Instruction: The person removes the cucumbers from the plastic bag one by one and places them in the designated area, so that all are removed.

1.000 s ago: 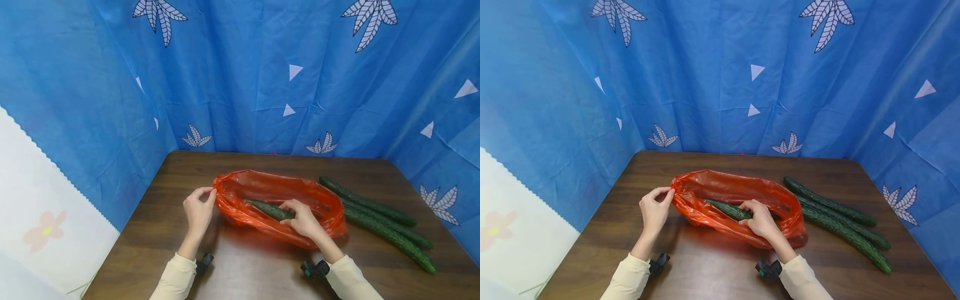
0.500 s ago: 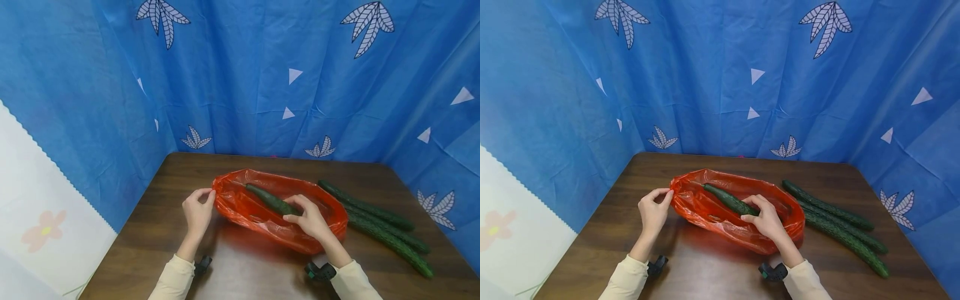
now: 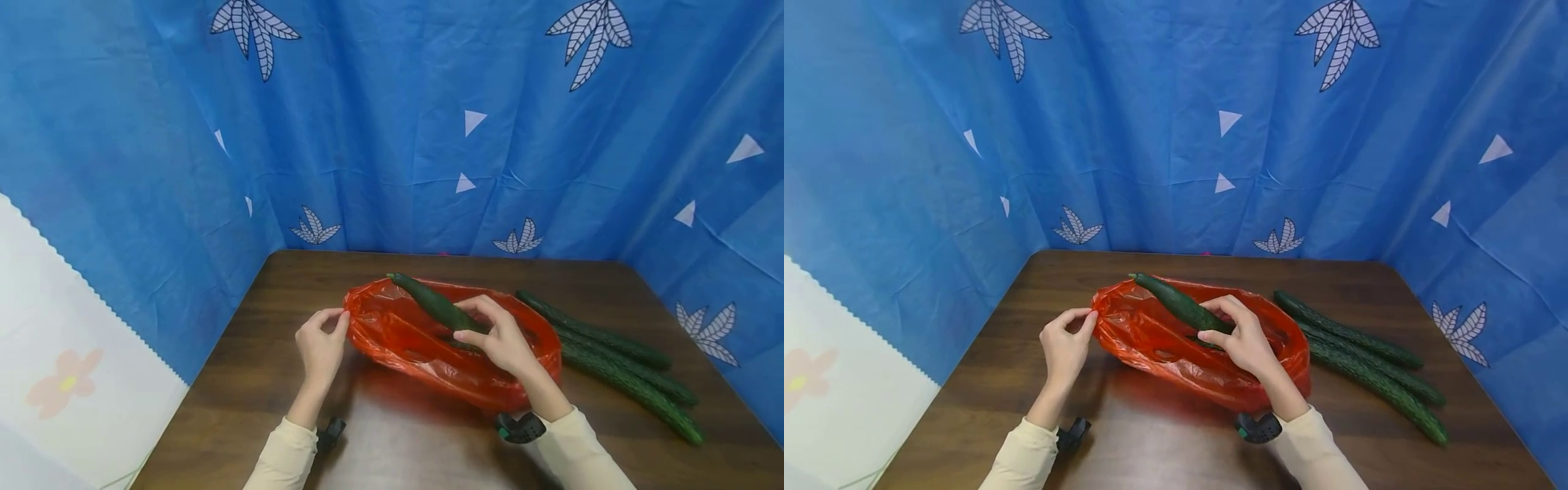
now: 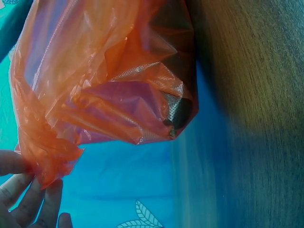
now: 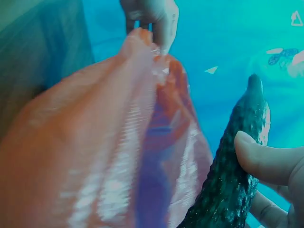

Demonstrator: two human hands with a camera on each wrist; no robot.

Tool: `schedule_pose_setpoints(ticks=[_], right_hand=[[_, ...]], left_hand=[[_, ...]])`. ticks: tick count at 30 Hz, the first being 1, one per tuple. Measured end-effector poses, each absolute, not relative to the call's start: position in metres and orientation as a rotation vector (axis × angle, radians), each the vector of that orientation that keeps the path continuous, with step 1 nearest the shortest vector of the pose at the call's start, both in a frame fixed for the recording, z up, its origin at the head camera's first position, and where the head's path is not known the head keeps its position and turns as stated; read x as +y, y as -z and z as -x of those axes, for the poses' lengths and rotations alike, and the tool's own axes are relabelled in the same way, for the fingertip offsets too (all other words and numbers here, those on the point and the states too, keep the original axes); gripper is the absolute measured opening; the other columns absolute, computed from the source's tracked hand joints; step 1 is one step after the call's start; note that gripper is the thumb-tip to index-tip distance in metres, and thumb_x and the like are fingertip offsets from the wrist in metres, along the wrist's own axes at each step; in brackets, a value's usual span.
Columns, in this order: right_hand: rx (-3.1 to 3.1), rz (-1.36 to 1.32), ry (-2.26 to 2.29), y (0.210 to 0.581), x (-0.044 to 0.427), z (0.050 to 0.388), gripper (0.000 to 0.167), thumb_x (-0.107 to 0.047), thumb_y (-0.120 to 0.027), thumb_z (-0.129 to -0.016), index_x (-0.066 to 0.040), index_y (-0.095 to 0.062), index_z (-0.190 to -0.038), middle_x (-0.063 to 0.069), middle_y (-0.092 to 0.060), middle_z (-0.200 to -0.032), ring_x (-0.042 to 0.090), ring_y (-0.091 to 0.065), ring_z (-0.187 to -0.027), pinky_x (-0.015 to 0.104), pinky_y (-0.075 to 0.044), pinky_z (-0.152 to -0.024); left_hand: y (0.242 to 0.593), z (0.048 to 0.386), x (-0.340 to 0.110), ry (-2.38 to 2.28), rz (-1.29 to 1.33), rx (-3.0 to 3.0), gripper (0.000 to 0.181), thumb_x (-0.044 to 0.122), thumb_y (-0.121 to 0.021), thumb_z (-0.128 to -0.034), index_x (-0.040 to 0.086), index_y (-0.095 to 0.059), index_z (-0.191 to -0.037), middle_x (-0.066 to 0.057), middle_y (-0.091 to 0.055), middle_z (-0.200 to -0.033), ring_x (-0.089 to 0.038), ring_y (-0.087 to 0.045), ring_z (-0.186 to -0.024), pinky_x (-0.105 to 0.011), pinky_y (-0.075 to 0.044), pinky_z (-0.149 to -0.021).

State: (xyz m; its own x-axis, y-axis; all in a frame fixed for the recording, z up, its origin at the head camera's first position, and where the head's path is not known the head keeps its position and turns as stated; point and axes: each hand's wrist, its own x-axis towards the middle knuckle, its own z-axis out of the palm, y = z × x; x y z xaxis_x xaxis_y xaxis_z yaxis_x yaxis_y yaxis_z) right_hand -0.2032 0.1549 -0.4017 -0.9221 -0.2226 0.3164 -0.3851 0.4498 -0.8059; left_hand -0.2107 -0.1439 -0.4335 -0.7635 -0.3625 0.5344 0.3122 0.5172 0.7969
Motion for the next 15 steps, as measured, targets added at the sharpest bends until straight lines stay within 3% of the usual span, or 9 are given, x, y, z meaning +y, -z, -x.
schedule_pose_setpoints(ticks=[6, 15], right_hand=[[-2.449, -0.595, -1.477, 0.376, 0.15, 0.204, 0.038, -0.013, -0.078, -0.082, -0.015, -0.068, -0.118, 0.002, -0.064, -0.11, 0.017, -0.059, -0.098, 0.024, -0.053, -0.086], [-2.357, -0.564, -1.466, 0.314, 0.165, 0.194, 0.038, -0.007, -0.075, -0.084, -0.008, -0.066, -0.121, 0.004, -0.061, -0.113, 0.015, -0.06, -0.095, 0.021, -0.053, -0.08]], left_hand=[[0.433, 0.209, -0.144, 1.262, -0.054, -2.084, 0.01, 0.012, -0.075, -0.0847, 0.002, -0.077, -0.087, -0.013, -0.076, -0.087, -0.027, -0.071, -0.077, -0.044, -0.057, -0.076], [0.429, 0.21, -0.146, 1.251, -0.048, -2.094, 0.01, 0.01, -0.074, -0.085, 0.001, -0.076, -0.088, -0.014, -0.076, -0.088, -0.028, -0.07, -0.078, -0.046, -0.056, -0.075]])
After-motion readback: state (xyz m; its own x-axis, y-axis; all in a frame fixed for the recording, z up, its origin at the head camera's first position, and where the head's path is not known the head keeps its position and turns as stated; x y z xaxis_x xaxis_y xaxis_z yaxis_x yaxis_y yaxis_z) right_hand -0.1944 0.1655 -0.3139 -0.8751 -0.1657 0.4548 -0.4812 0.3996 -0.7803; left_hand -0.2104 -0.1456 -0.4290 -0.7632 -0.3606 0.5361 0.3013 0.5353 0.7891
